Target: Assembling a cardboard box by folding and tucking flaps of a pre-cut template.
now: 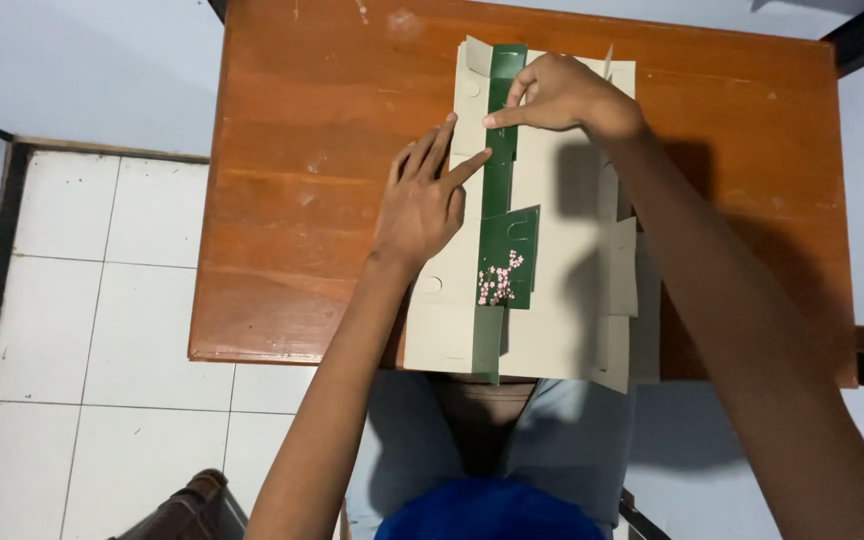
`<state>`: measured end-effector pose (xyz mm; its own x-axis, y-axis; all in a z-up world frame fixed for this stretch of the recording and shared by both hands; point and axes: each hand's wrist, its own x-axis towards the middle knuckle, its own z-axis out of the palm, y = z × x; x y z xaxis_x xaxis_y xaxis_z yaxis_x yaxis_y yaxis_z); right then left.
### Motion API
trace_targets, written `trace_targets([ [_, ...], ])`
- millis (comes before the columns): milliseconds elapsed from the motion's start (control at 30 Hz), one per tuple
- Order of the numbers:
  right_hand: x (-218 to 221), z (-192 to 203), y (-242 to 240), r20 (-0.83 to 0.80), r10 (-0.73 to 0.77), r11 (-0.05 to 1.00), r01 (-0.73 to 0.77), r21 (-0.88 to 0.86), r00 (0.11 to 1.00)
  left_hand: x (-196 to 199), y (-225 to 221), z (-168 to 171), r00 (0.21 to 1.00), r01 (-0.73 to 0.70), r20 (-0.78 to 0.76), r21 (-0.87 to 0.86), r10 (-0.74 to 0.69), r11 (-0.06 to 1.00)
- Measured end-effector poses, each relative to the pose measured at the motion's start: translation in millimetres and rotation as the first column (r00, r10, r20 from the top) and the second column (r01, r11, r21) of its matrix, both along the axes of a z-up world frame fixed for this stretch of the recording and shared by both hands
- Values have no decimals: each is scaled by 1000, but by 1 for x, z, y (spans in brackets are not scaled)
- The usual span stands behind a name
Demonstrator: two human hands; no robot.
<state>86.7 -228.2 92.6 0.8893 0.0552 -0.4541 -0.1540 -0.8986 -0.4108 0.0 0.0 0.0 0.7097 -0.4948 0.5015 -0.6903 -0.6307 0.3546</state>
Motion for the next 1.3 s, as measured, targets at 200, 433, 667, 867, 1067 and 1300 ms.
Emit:
trace_targets([
  [200,1,8,1,-3,46,999,-46,-28,999,0,0,-1,1000,2,-21,33,-1,999],
  [433,4,11,3,-33,28,997,-30,-70,999,1,-1,3,1000,8,-20,17,-8,1000],
  [667,10,-1,1,13,36,999,-36,-36,999,0,1,5,999,15,-45,5,-14,1000],
  [867,12,4,3,-64,3,1000,-1,18,998,-1,0,5,998,12,-56,2,-12,1000],
  [1067,7,14,9,-72,-56,998,58,26,996,-2,0,9,996,20,-88,-9,-21,1000],
  [1300,16,12,6,-135,-73,994,83,69,988,-3,-1,8,992,3,-123,-7,-4,1000],
])
